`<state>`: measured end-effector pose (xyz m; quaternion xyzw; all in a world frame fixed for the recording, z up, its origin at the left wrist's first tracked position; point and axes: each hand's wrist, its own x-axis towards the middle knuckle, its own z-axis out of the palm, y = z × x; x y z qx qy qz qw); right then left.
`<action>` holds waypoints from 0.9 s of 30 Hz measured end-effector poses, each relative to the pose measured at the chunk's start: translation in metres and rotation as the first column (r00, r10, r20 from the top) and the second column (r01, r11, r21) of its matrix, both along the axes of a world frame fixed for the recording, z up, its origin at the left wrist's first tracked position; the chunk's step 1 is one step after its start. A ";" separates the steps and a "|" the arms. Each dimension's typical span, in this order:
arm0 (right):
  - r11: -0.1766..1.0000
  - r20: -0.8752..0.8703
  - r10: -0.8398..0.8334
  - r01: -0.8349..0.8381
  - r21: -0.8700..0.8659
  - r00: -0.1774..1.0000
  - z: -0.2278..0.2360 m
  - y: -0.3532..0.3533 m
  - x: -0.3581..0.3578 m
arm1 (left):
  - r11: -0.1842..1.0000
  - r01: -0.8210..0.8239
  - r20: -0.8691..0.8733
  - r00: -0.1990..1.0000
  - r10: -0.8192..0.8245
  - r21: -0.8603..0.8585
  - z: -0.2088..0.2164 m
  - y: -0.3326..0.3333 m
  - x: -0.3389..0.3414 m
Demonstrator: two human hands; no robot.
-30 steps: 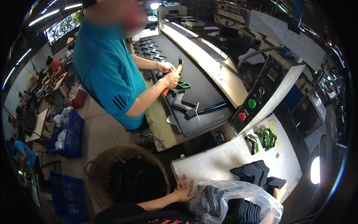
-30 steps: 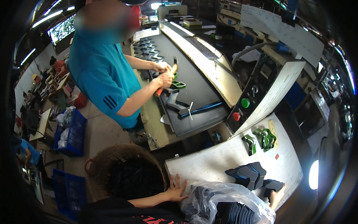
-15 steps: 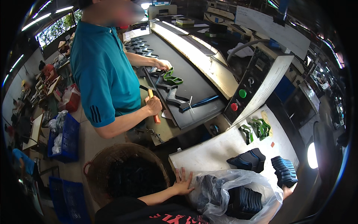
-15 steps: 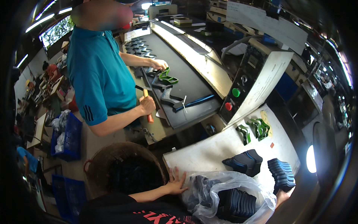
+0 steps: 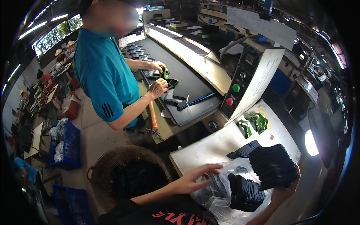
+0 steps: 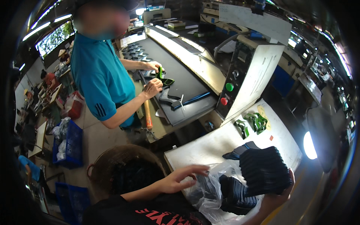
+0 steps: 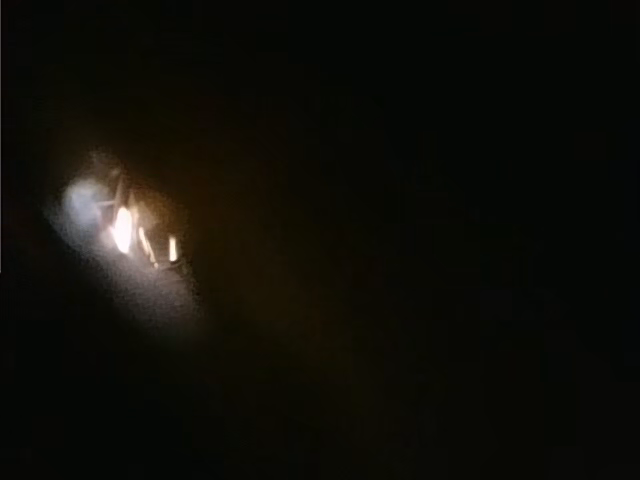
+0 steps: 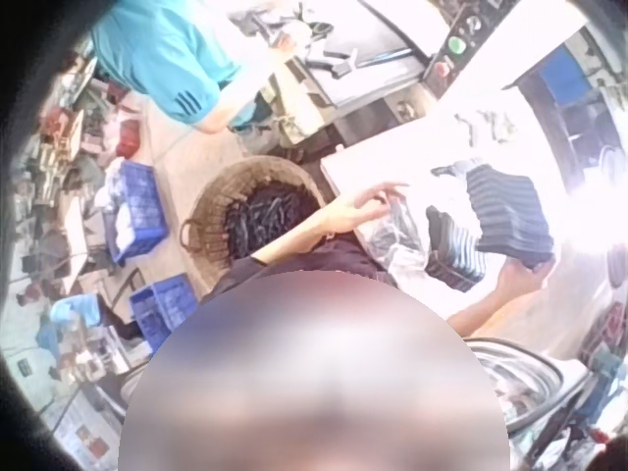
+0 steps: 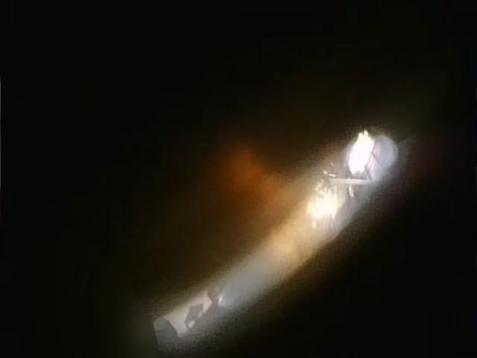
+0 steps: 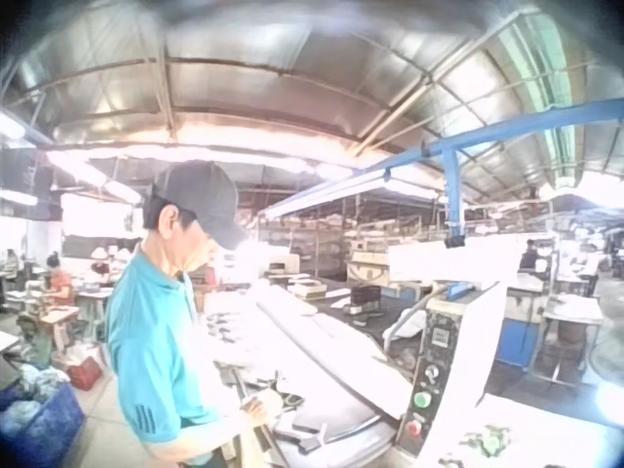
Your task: The person walks through a factory floor, picks up a clear plastic bag, and places folded dark garments into it at a workstation. The person then ties the bag closed with a pink tie and walks away with the sealed package.
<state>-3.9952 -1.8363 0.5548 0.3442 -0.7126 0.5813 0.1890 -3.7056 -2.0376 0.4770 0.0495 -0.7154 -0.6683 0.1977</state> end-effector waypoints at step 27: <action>0.519 0.644 0.491 -0.791 0.325 0.587 -0.011 0.031 0.091 | 0.849 0.499 -0.173 0.864 -0.473 0.171 -0.051 -0.004 0.046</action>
